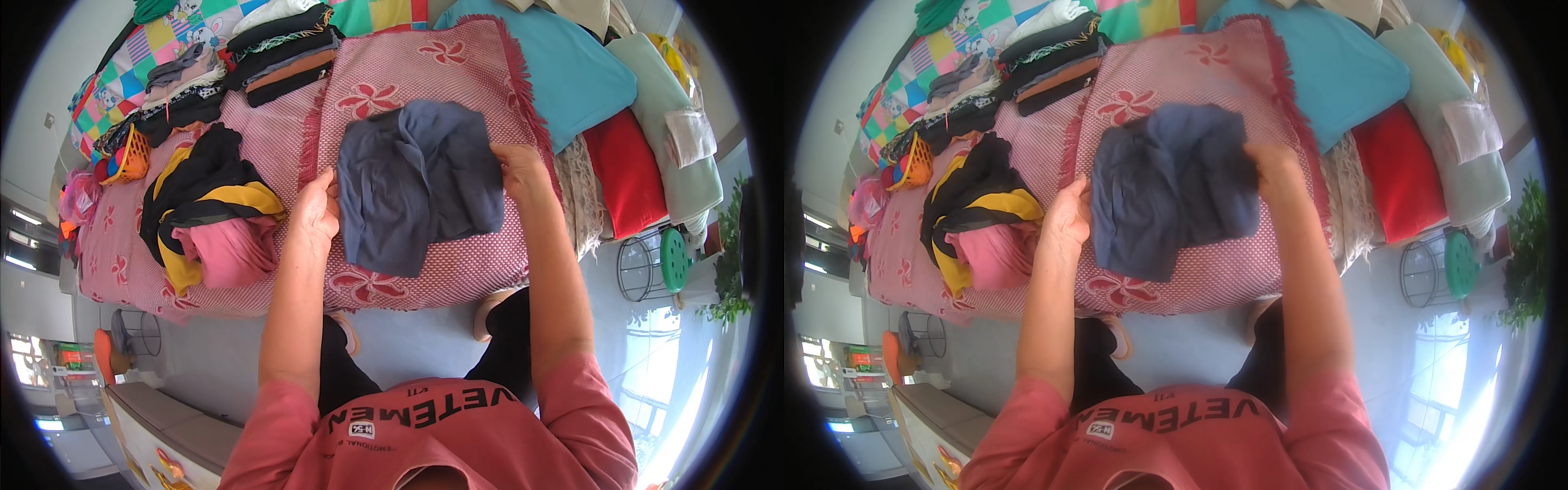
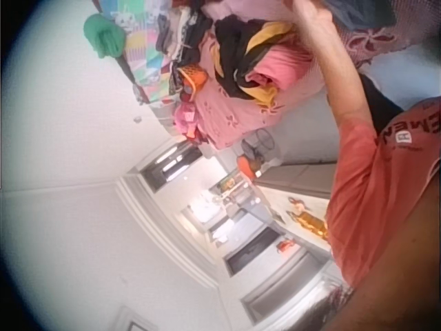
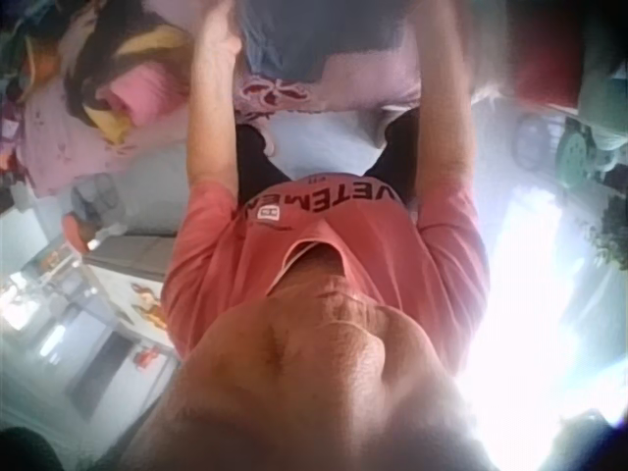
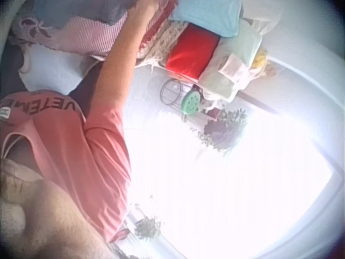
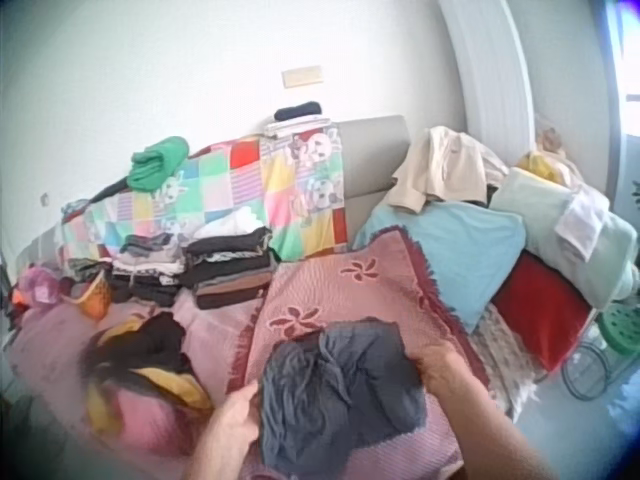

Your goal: The person folds several garments on a bed, including a white cloth, a dark blue garment, and a pink t-shirt. They smooth and fold each item neatly, placing them in a stack on the bed.

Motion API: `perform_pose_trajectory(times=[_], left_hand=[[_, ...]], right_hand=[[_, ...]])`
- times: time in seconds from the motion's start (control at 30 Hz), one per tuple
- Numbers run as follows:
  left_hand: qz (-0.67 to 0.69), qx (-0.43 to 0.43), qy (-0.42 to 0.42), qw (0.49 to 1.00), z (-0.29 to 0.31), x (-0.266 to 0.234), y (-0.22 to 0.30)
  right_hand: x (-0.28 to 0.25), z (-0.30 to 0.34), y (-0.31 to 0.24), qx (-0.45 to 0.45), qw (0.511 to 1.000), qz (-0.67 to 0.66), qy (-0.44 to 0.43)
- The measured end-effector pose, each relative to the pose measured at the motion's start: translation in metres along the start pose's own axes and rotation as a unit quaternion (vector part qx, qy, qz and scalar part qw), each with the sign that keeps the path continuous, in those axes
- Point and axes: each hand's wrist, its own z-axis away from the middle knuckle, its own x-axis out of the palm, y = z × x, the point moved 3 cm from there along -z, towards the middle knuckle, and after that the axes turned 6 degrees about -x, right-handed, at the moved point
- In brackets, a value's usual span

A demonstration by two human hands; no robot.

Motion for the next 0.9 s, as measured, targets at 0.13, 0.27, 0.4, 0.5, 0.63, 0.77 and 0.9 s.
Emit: perform_pose_trajectory(times=[0.13,0.27,0.4,0.5,0.63,0.77,0.9], left_hand=[[-0.106,0.051,-0.109,0.987,0.016,0.008,0.0],[-0.245,0.128,-0.06,0.959,0.04,0.018,-0.009],[-0.274,0.143,-0.071,0.948,0.028,0.011,-0.021],[-0.243,0.099,-0.066,0.963,0.051,0.012,-0.001],[-0.547,0.215,0.012,0.809,0.048,-0.007,-0.004],[-0.673,0.358,0.153,0.629,0.084,0.016,-0.024],[-0.581,0.548,0.069,0.599,0.095,0.027,-0.045]], right_hand=[[-0.02,0.002,-0.007,0.05,0.993,0.078,-0.068],[-0.017,0.022,0.006,0.065,0.976,0.188,-0.092],[-0.028,0.016,0.02,-0.018,0.97,0.224,-0.094],[-0.016,0.037,-0.009,-0.038,0.975,0.183,-0.118],[-0.041,0.034,-0.01,-0.115,0.888,0.429,-0.114],[-0.022,0.065,-0.013,-0.233,0.732,0.64,-0.003],[0.013,0.093,-0.024,-0.351,0.766,0.537,0.039]])
